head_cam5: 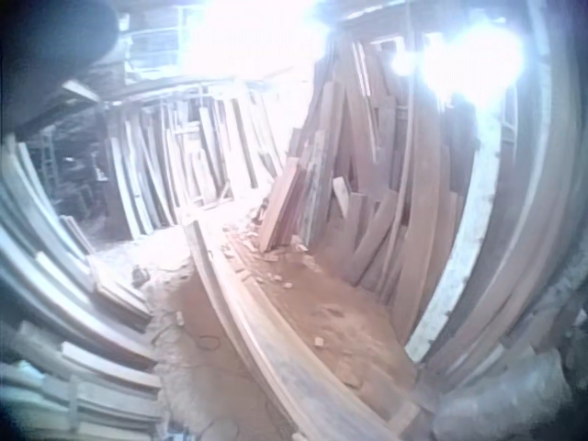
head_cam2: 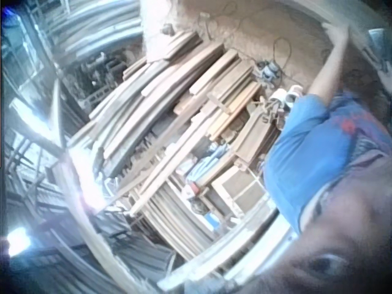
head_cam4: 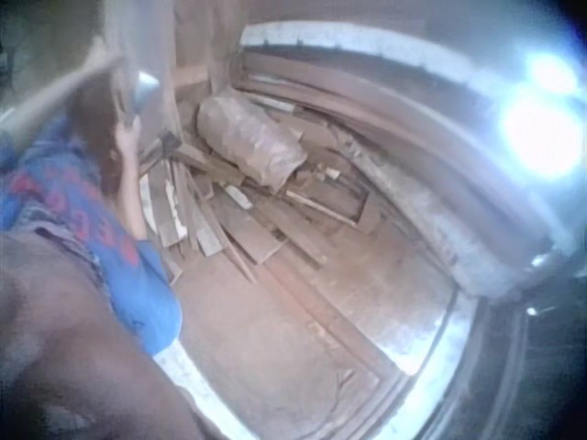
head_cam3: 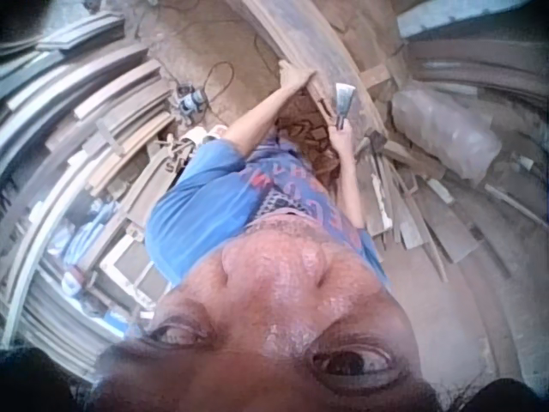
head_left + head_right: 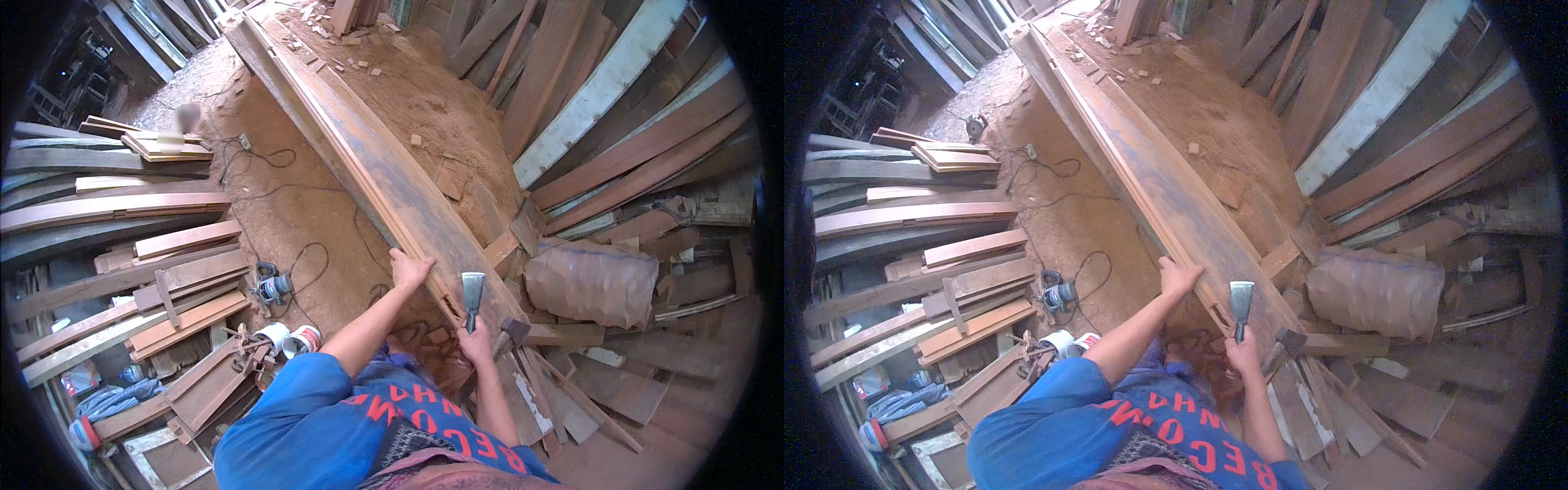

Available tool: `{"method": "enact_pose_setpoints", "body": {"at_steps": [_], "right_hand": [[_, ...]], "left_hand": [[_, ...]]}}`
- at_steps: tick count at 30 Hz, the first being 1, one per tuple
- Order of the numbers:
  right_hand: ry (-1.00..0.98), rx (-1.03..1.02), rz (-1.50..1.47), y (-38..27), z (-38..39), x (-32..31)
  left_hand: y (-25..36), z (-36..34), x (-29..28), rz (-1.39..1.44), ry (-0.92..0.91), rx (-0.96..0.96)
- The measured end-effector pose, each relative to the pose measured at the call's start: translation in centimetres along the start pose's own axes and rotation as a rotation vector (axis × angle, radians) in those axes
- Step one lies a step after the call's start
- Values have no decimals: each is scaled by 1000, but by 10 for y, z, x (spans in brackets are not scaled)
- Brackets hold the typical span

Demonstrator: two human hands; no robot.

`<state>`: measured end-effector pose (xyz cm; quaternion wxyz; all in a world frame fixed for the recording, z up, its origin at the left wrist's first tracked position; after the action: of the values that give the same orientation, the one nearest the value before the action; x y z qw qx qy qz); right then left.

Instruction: The person uses a small axe and a wooden mallet to chip away at a long wooden plank resting on a workbench. They repeatedly strike the axe to remove wood chips and shape the plank, occasionally adjusting the plank's position. The workspace is cluttered with wood scraps and other planks.

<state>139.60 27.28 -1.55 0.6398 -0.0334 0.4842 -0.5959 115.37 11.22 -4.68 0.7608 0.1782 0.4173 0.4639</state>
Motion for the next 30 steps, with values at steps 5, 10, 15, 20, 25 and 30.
{"method": "enact_pose_setpoints", "body": {"at_steps": [5, 10, 15, 20, 25, 30], "right_hand": [[207, -13, -83, 14, -6, -10], [303, 258, -386, 22, 9, 5], [354, 375, -669, -14, 5, -11], [373, 309, -620, -36, -27, 13], [282, 199, -712, -82, -79, 59], [128, 124, -391, -105, -127, 69]], "left_hand": [[8, -8, 10, 81, 100, -59], [46, -43, -27, 282, 272, 156], [64, -88, -37, 314, 296, 226], [70, -152, -51, 407, 401, 369], [105, -234, -87, 433, 394, 440], [121, -299, -106, 465, 333, 539]]}}
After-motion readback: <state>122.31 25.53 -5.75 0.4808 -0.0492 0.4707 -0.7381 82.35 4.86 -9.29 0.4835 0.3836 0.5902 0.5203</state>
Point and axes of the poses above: each hand's wrist, its own z-axis away from the middle knuckle, its own x-axis out of the palm, y = z × x, the point moved 8 cm from there along -z, towards the middle knuckle, and after that the axes turned 10 degrees about z, right-handed, at the moved point
